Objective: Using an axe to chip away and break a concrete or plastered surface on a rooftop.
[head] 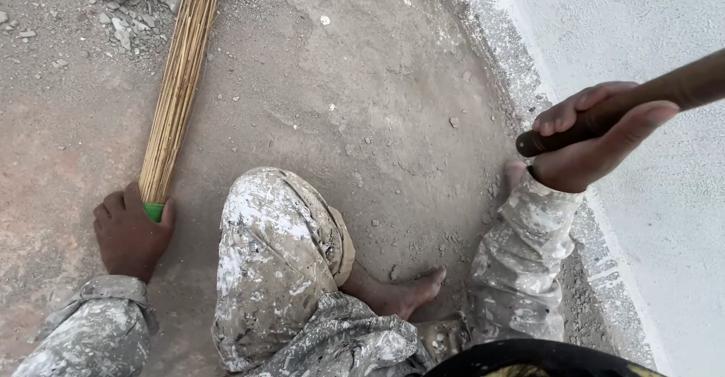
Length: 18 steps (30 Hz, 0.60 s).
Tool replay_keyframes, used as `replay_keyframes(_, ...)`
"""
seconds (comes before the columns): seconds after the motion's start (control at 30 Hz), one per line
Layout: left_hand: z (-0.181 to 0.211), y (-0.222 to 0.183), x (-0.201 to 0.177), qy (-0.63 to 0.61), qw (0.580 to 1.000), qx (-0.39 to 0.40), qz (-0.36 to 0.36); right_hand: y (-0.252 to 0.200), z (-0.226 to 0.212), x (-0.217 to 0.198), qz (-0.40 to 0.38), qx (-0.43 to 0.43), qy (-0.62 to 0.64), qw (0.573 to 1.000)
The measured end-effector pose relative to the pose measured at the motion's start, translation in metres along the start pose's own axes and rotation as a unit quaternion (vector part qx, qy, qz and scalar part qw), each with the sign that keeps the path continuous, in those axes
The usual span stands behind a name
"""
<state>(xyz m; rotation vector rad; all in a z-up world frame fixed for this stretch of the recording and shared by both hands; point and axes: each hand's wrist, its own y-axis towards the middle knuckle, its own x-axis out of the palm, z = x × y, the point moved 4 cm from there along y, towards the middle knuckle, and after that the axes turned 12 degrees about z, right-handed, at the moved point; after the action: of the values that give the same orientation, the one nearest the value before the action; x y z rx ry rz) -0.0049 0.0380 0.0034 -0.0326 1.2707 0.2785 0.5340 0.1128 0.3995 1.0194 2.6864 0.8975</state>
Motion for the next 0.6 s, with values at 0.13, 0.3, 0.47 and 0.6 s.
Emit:
replay_keyframes(0.13, -0.001, 0.000, 0.002, -0.008, 1.000, 0.004, 0.012, 0.027, 0.008, 0.031, 0.010, -0.156, 0.074, 0.985)
replay_keyframes(0.3, 0.000, 0.002, 0.000, 0.001, 1.000, -0.004, -0.007, -0.137, 0.238, 0.003, -0.081, 0.112, -0.083, 0.987)
replay_keyframes(0.47, -0.003, -0.001, 0.000, 0.001, 1.000, 0.002, 0.000, -0.197, 0.226, -0.015, -0.108, 0.460, -0.315, 0.823)
replay_keyframes(0.6, -0.005, 0.000, 0.003, -0.008, 1.000, 0.013, 0.007, -0.115, 0.133, 0.001, -0.113, 0.299, -0.222, 0.921)
